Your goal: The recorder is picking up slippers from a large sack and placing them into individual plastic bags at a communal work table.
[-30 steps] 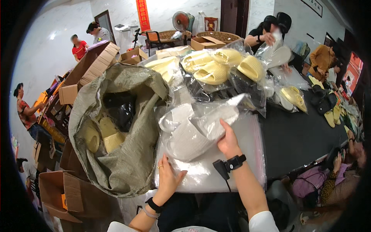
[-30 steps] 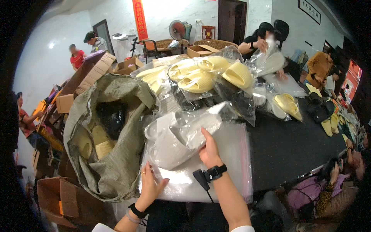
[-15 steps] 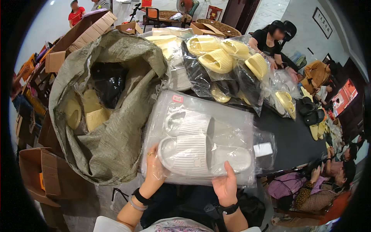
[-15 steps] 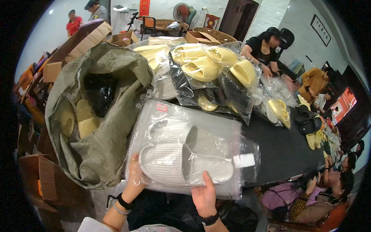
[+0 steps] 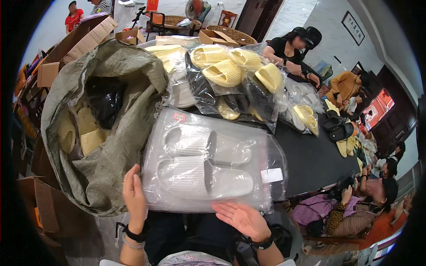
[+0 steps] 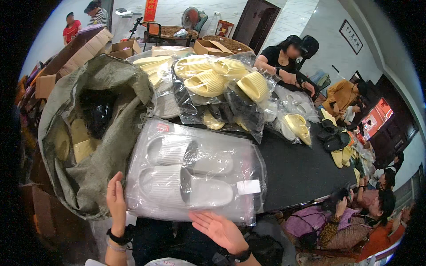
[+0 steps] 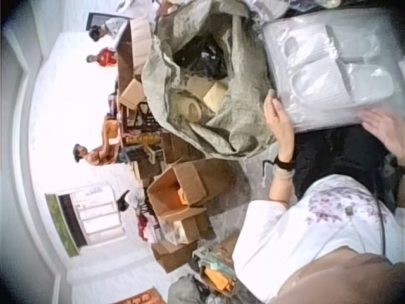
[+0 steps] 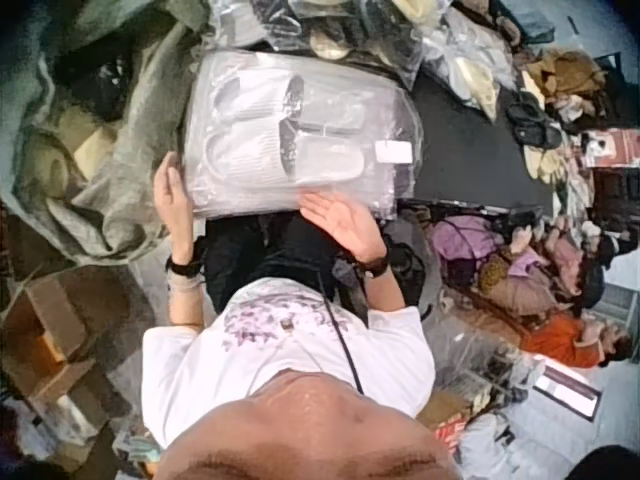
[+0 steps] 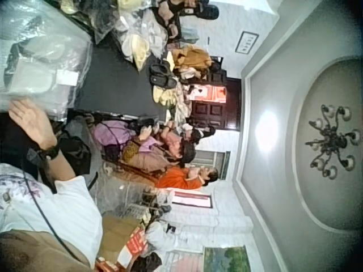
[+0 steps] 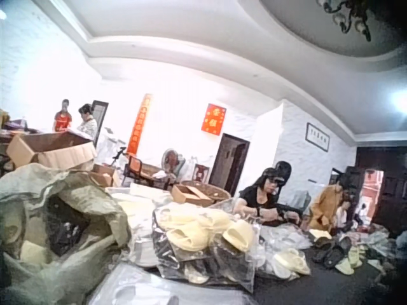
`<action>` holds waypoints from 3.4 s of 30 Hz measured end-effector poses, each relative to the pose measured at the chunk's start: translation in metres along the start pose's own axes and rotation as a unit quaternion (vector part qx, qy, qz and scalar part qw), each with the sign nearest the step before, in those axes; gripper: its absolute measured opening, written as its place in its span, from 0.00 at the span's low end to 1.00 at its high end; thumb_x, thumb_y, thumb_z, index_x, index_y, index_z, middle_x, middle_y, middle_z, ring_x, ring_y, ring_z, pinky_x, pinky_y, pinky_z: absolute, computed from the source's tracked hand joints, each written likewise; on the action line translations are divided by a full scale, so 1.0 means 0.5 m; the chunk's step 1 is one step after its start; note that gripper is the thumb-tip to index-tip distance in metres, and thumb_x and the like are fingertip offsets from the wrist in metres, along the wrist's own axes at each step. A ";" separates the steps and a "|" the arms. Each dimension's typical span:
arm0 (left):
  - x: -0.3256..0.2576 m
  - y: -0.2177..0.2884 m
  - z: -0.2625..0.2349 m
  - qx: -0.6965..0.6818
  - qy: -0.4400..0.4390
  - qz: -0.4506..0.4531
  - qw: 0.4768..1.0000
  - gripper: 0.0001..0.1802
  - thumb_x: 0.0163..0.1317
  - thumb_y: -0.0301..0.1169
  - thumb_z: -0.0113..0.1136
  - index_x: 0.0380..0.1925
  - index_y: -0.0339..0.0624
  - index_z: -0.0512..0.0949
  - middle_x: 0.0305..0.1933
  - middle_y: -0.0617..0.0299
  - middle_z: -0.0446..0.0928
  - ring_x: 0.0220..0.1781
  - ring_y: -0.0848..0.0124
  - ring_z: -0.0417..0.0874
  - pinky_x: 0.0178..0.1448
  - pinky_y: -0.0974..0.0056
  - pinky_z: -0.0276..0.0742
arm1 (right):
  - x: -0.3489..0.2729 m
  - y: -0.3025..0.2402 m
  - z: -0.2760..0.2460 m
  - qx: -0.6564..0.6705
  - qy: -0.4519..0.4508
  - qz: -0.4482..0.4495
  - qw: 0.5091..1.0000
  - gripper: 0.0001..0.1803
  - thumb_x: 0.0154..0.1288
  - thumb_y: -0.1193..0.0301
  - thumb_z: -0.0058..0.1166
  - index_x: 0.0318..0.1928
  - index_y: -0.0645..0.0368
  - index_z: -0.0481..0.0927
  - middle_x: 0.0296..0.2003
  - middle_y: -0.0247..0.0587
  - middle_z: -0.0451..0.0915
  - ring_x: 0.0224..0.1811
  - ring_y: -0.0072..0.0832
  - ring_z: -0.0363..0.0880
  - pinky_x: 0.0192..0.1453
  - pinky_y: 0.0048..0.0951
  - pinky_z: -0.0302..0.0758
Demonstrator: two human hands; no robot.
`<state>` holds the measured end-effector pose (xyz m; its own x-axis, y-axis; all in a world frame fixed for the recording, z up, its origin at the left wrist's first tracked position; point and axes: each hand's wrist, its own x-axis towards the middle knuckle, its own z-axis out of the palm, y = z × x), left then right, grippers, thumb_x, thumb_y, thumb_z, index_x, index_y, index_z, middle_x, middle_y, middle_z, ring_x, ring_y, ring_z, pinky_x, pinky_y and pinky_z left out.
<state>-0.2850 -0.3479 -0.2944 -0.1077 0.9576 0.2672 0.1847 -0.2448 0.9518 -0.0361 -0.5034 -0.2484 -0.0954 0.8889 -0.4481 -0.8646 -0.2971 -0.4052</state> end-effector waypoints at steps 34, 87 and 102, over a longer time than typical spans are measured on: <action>-0.062 0.002 -0.039 0.330 -0.026 0.061 0.942 0.20 0.56 0.33 0.58 0.45 0.31 0.72 0.40 0.47 0.71 0.43 0.51 0.72 0.47 0.55 0.70 | -0.099 -0.056 -0.223 -0.352 0.137 -0.269 0.886 0.31 0.67 0.62 0.48 0.65 0.62 0.55 0.59 0.43 0.64 0.58 0.36 0.68 0.58 0.41 0.70; -0.089 0.010 -0.007 -0.120 -0.074 -0.291 0.946 0.27 0.59 0.34 0.60 0.54 0.33 0.64 0.46 0.57 0.72 0.45 0.71 0.73 0.48 0.67 0.70 | -0.010 -0.116 -0.180 -0.423 0.215 -0.249 0.844 0.22 0.65 0.67 0.48 0.56 0.66 0.67 0.44 0.39 0.75 0.41 0.25 0.74 0.45 0.27 0.73; -0.089 -0.022 -0.001 -0.258 -0.048 -0.287 0.921 0.23 0.61 0.28 0.53 0.56 0.33 0.63 0.48 0.59 0.73 0.45 0.74 0.74 0.48 0.69 0.71 | -0.001 -0.111 -0.169 -0.488 0.250 -0.281 0.788 0.17 0.61 0.75 0.48 0.50 0.69 0.70 0.39 0.34 0.75 0.38 0.21 0.70 0.42 0.23 0.68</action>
<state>-0.2825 -0.3880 -0.3168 0.0488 0.9548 -0.2931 -0.3675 0.2900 0.8836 0.0538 -0.5170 -0.2931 0.5837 0.7999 -0.1393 0.1128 -0.2498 -0.9617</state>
